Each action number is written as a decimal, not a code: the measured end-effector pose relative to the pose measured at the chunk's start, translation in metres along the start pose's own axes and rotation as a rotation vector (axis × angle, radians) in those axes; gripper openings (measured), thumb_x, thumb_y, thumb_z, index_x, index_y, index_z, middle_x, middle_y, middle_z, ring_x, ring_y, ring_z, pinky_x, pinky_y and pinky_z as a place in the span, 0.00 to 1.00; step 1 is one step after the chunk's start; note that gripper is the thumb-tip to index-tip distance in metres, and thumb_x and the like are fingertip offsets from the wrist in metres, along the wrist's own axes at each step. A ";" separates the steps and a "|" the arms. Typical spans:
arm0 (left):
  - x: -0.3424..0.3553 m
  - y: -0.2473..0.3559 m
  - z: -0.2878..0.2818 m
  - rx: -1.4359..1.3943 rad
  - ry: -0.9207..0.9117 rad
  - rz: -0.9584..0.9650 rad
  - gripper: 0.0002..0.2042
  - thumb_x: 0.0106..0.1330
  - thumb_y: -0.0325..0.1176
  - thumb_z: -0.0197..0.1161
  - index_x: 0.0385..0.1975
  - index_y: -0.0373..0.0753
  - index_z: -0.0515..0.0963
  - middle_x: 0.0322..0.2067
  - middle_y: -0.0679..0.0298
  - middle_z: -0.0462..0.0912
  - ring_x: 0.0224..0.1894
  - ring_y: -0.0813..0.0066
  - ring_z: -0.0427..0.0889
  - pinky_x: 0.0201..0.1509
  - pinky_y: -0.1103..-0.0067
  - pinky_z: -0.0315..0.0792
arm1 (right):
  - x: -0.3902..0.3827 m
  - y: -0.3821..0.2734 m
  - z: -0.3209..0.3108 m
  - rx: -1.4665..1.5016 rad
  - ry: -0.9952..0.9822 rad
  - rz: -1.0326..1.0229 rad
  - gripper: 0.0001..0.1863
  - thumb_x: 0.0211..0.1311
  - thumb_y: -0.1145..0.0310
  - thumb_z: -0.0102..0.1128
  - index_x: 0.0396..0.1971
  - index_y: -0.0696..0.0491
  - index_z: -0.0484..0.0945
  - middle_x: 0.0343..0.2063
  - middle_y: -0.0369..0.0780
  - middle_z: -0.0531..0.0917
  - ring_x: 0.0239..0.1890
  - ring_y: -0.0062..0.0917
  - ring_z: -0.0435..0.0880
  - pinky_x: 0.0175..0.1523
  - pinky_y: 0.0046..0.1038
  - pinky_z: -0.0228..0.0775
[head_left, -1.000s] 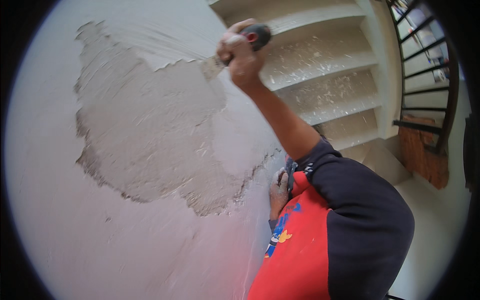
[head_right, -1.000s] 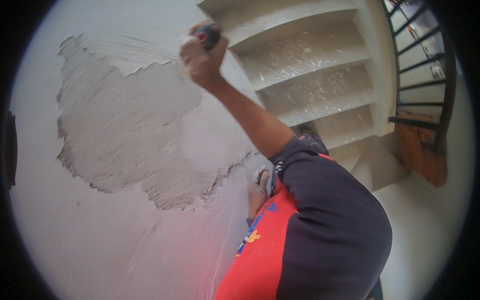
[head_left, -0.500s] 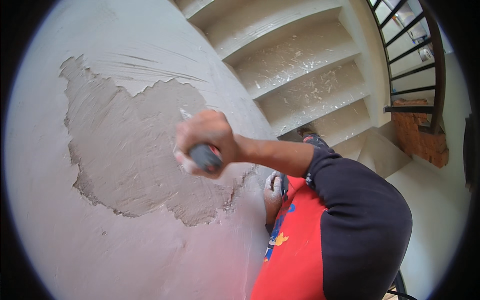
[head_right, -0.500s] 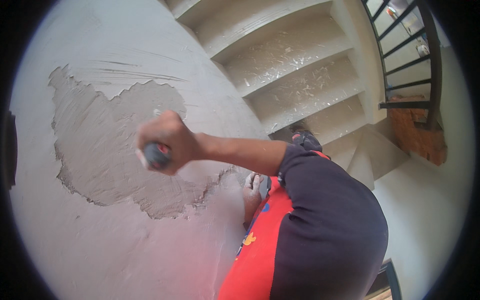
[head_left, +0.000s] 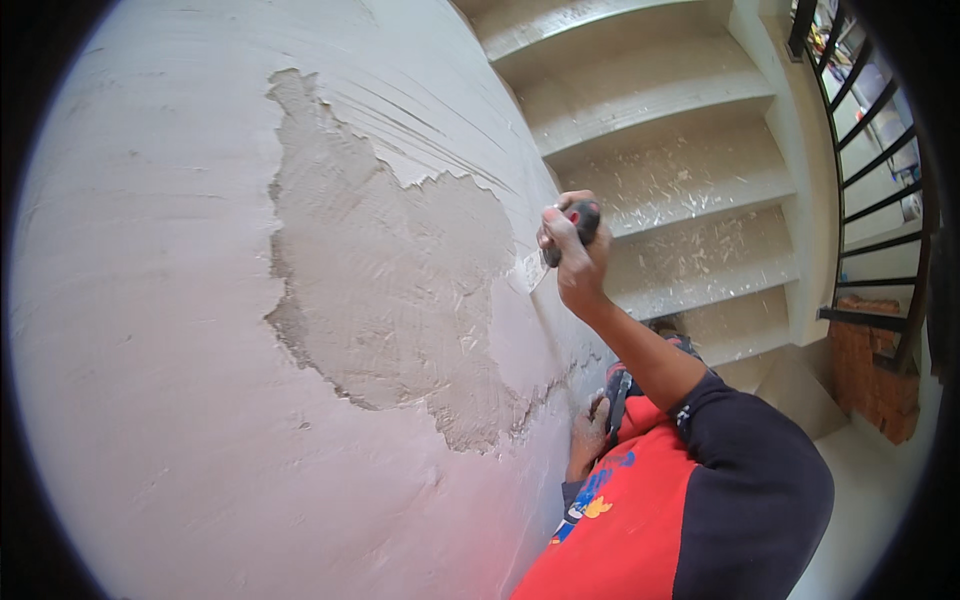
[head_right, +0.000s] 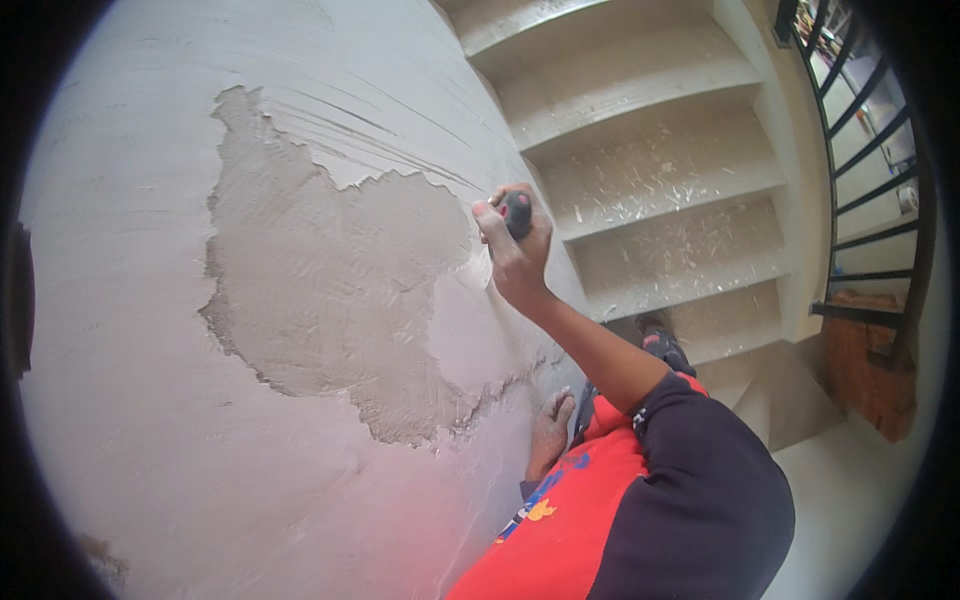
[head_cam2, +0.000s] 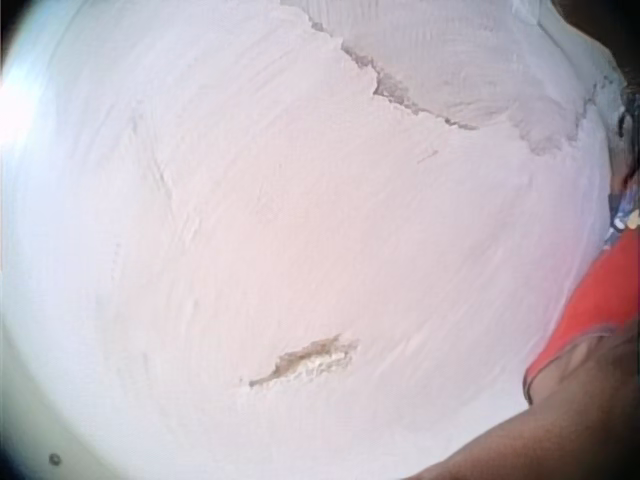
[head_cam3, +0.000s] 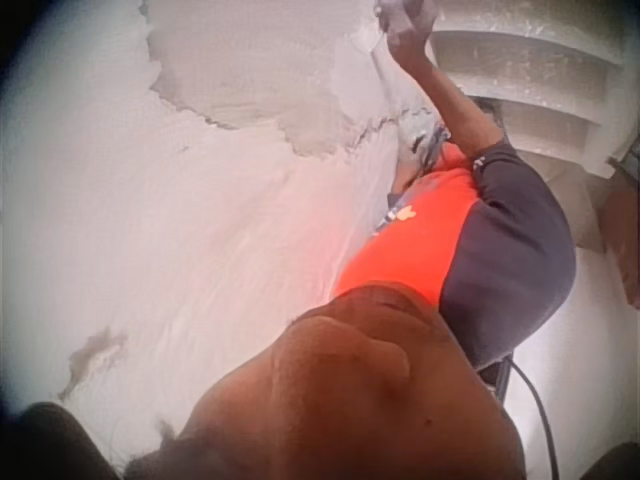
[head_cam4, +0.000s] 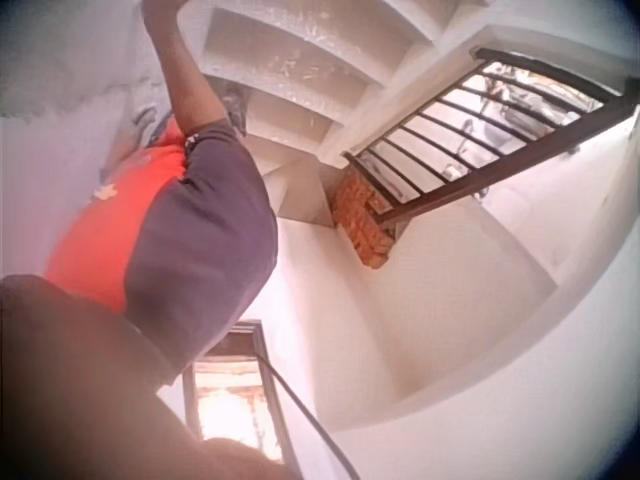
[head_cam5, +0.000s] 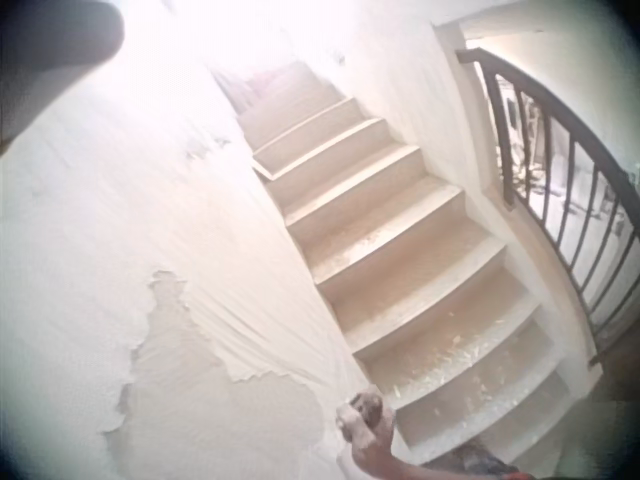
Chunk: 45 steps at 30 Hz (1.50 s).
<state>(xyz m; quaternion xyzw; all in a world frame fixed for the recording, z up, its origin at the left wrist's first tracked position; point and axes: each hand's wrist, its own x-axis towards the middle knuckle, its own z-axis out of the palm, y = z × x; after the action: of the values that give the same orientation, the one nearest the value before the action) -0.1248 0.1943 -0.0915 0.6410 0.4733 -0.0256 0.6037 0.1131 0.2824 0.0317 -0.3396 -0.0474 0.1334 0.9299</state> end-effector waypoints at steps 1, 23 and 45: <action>0.000 0.000 0.000 0.008 -0.004 0.015 0.20 0.67 0.38 0.52 0.52 0.29 0.69 0.50 0.51 0.75 0.54 0.63 0.72 0.59 0.74 0.62 | -0.003 -0.017 0.010 0.109 -0.034 -0.017 0.08 0.57 0.73 0.57 0.30 0.54 0.67 0.22 0.33 0.69 0.23 0.15 0.70 0.28 0.19 0.64; 0.019 -0.054 0.001 0.002 0.010 0.146 0.19 0.67 0.39 0.54 0.51 0.31 0.70 0.41 0.59 0.78 0.43 0.75 0.76 0.50 0.79 0.67 | -0.051 -0.071 0.041 0.089 -0.406 -0.170 0.10 0.53 0.77 0.62 0.29 0.54 0.68 0.23 0.33 0.75 0.24 0.11 0.71 0.29 0.15 0.65; -0.004 -0.009 -0.001 0.037 0.039 0.065 0.19 0.67 0.37 0.53 0.51 0.28 0.69 0.46 0.51 0.77 0.50 0.66 0.75 0.54 0.76 0.66 | -0.041 -0.089 0.061 0.293 -0.267 -0.155 0.08 0.55 0.77 0.59 0.24 0.54 0.68 0.11 0.30 0.68 0.10 0.11 0.65 0.13 0.16 0.56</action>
<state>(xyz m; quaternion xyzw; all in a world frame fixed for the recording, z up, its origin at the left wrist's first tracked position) -0.1333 0.1912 -0.0962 0.6674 0.4634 -0.0022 0.5830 0.0825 0.2432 0.1354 -0.1756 -0.1763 0.1108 0.9622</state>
